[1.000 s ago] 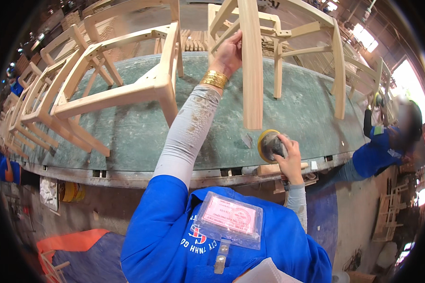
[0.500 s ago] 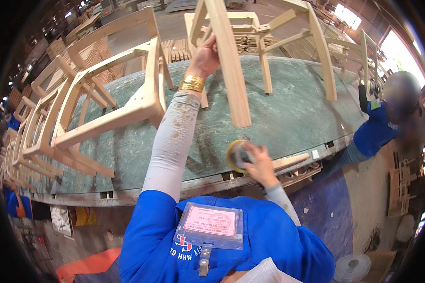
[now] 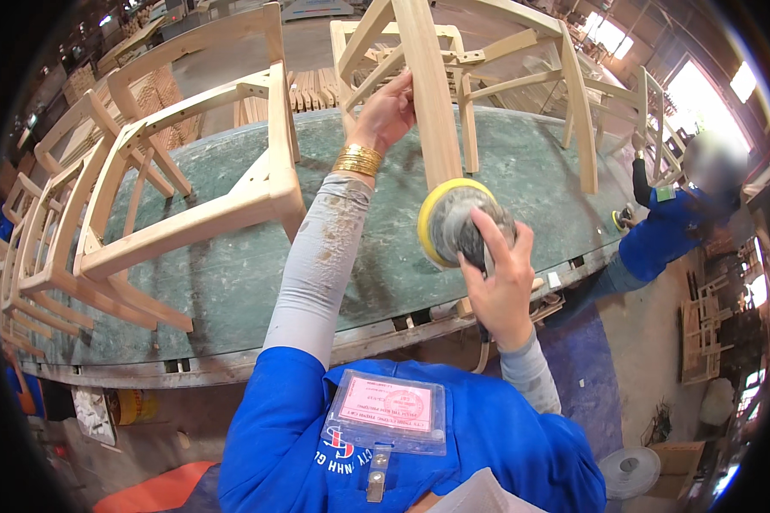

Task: The person uses a handheld orbital sander to smooth the surfaces of a wooden chair frame. They rotate the chair to access different legs and rails, then switch to a sanding block for finer finishing on edges and corners.

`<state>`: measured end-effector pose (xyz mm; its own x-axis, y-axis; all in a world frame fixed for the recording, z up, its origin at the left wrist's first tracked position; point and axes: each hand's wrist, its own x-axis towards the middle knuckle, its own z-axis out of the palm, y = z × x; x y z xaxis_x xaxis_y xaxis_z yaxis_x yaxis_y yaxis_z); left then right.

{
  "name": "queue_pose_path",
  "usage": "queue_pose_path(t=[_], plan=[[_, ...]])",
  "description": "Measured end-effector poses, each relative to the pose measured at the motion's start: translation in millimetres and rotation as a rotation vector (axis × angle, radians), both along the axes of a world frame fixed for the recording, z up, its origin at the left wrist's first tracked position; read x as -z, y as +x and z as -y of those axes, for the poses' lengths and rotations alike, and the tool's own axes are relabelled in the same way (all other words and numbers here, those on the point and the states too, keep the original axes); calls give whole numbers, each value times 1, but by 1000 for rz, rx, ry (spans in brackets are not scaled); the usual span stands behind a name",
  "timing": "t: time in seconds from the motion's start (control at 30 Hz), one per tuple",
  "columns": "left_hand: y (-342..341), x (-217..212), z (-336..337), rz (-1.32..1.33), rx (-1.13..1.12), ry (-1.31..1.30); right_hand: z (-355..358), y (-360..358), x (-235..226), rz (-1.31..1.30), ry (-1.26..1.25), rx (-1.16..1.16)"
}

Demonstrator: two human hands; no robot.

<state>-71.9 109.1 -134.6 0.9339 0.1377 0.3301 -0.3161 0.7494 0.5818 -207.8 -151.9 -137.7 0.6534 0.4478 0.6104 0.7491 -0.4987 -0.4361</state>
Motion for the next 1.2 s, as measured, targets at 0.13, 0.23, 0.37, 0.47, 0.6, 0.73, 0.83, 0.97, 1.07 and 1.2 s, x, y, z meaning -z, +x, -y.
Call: queue_pose_path(t=[0.13, 0.23, 0.37, 0.47, 0.6, 0.73, 0.83, 0.97, 1.07, 1.2], plan=[[4, 3, -2, 24, -16, 12, -3, -10, -5, -76, -2, -50], [5, 10, -8, 58, 27, 45, -14, -3, -7, -102, 65, -50], [0, 11, -7, 18, 59, 104, -1, -3, -2, 45, -30, -34], [-3, 14, 2, -25, 46, 98, -9, -6, -12, -58, 9, -2], [-12, 4, 6, -17, -3, 119, 21, -20, 0, -56, -69, -51], [-19, -1, -2, -30, -19, 118, 60, -16, 19, -141, -22, 29], [-23, -8, 8, -59, 5, 86, 78, 2, 50, -163, -82, 176], [-12, -1, 12, -37, 26, 62, 60, 32, 119, -302, -342, 102], [-14, -1, 13, -44, 25, 73, 14, 39, 180, -391, -500, -119], [-19, -1, 3, -33, 5, 69, -61, 34, 219, -471, -598, -302]])
